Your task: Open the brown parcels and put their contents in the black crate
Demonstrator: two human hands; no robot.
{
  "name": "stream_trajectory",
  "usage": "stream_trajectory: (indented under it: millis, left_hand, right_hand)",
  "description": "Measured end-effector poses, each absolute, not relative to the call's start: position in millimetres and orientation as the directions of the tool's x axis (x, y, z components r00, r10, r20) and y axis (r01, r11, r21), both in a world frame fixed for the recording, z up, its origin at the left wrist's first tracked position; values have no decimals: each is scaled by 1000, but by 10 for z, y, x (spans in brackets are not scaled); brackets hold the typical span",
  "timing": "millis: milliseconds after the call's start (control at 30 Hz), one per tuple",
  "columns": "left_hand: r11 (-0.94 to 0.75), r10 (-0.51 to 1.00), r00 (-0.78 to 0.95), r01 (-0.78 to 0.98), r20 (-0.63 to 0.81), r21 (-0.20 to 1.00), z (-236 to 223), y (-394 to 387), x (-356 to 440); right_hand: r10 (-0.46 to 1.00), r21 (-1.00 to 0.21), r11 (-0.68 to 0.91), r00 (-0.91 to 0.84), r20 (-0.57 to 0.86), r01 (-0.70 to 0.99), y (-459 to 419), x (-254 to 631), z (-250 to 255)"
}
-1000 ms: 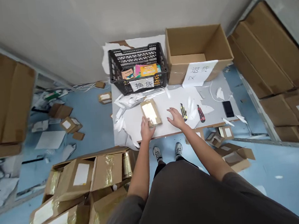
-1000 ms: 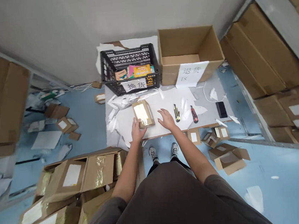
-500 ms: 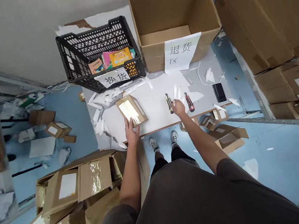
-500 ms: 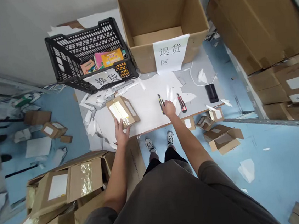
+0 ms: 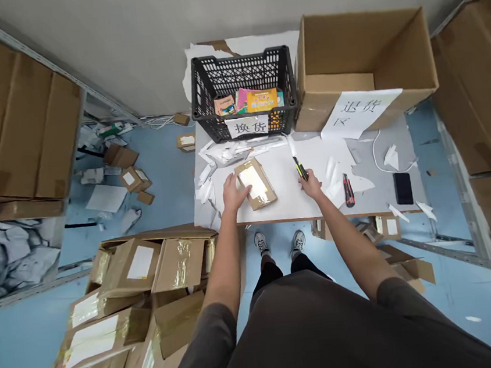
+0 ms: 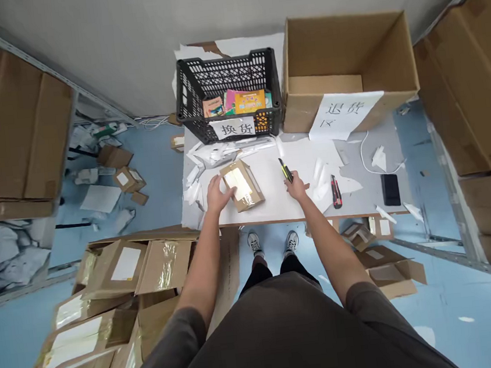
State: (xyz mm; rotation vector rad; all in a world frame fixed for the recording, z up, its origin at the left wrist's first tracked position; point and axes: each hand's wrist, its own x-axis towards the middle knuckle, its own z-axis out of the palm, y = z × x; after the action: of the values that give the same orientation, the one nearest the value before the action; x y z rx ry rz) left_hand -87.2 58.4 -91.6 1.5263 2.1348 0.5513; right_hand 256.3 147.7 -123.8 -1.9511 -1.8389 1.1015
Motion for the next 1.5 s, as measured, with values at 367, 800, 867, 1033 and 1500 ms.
stream_trajectory:
  millis: [367,800,867,1033,1500]
  left_hand:
    - [297,943,-139,761,-301,576,-909,895,-1099]
    - [275,937,-99,798,-334,536,-837,921,-1015]
    - [254,940,-70,796,-334,549,-831,912,-1043]
    - [249,938,-60,801,-341,544,-829,901,-1074]
    - [282,928,-96,812,-360,511,-874,883,-1024]
  right_hand:
    - [789,-444,164,-387,-476,881,1358,611,-212]
    - [778,-60,299,-279,-563,953,1234,432,-151]
    - [782,-64,280,-266,-564,958,1220,434,-177]
    - [799,-130,288,-313,-514,949,1195,475,-165]
    - [769,-133,365,-379,-515,921,1412,391,-122]
